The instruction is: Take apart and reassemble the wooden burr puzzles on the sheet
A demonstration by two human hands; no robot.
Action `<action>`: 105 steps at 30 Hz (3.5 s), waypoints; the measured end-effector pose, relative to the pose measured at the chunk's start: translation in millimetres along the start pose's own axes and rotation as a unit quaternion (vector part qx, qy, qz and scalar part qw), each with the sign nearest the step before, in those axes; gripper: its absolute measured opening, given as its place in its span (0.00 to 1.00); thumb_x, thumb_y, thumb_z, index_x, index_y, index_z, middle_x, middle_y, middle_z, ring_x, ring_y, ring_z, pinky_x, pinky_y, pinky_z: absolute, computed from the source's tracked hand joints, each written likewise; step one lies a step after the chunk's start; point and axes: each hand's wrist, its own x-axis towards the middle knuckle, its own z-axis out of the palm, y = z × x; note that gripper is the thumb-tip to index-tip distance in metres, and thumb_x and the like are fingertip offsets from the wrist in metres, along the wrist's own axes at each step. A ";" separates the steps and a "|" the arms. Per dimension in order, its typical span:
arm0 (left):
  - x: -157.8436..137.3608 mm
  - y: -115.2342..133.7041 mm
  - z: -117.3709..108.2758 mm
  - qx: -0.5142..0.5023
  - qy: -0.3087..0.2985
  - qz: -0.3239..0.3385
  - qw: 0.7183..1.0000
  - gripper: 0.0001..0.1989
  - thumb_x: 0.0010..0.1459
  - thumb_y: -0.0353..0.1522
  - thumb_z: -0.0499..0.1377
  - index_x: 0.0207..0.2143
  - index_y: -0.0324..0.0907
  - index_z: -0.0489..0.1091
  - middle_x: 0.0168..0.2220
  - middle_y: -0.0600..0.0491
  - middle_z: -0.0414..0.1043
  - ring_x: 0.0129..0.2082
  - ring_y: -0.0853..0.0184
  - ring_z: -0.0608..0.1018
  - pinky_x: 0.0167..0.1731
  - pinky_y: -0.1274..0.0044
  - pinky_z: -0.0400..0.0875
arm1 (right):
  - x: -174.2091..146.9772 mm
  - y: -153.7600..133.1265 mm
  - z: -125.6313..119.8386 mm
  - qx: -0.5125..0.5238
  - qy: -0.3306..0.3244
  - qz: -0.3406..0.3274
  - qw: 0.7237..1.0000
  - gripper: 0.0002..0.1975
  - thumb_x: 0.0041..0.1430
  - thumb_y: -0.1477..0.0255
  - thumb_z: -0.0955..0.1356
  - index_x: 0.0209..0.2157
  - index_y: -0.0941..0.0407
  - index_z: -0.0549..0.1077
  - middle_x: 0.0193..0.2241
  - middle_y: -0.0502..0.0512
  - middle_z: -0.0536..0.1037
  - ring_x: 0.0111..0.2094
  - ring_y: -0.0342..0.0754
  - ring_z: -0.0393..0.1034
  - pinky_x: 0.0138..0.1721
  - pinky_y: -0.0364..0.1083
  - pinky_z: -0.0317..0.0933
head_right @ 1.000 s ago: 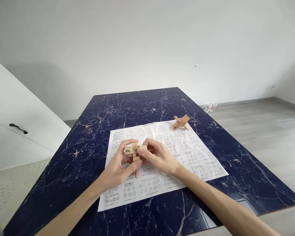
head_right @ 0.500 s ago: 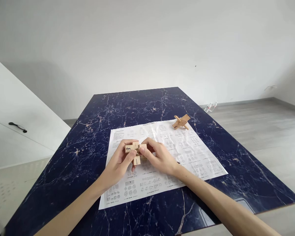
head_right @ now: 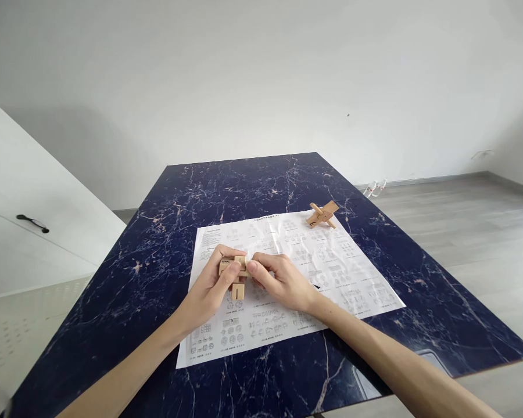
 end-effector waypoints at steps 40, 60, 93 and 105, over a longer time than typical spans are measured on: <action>3.8 -0.8 7.7 -0.101 -0.003 -0.089 0.991 0.21 0.73 0.53 0.53 0.44 0.44 0.65 0.26 0.59 0.63 0.22 0.72 0.63 0.23 0.78 0.61 | 5.0 -7.8 -5.4 0.180 -0.076 0.116 0.974 0.30 0.71 0.43 0.62 0.26 0.52 0.62 0.18 0.44 0.61 0.19 0.41 0.52 0.24 0.46 0.52; -4.3 0.0 10.4 0.008 0.024 -0.010 1.000 0.17 0.75 0.50 0.51 0.47 0.47 0.66 0.25 0.59 0.61 0.23 0.68 0.63 0.26 0.75 0.60 | 3.8 -4.5 -7.8 0.166 -0.087 0.091 0.978 0.27 0.72 0.47 0.63 0.26 0.52 0.59 0.23 0.44 0.54 0.24 0.44 0.45 0.26 0.46 0.49; 7.6 -1.3 -3.3 -0.137 0.141 -0.032 0.980 0.33 0.55 0.37 0.75 0.60 0.49 0.67 0.40 0.55 0.71 0.35 0.70 0.73 0.35 0.77 0.74 | 4.2 1.2 -7.4 -0.130 0.090 0.040 0.987 0.13 0.68 0.58 0.71 0.43 0.52 0.71 0.37 0.54 0.75 0.34 0.49 0.68 0.36 0.50 0.63; 7.2 -4.3 -7.3 -0.097 0.153 -0.020 0.983 0.33 0.54 0.34 0.74 0.60 0.52 0.68 0.44 0.54 0.72 0.35 0.69 0.74 0.35 0.77 0.73 | 4.3 8.8 -6.3 -0.184 0.026 0.022 0.982 0.12 0.73 0.59 0.66 0.41 0.53 0.73 0.34 0.54 0.76 0.30 0.49 0.68 0.34 0.51 0.63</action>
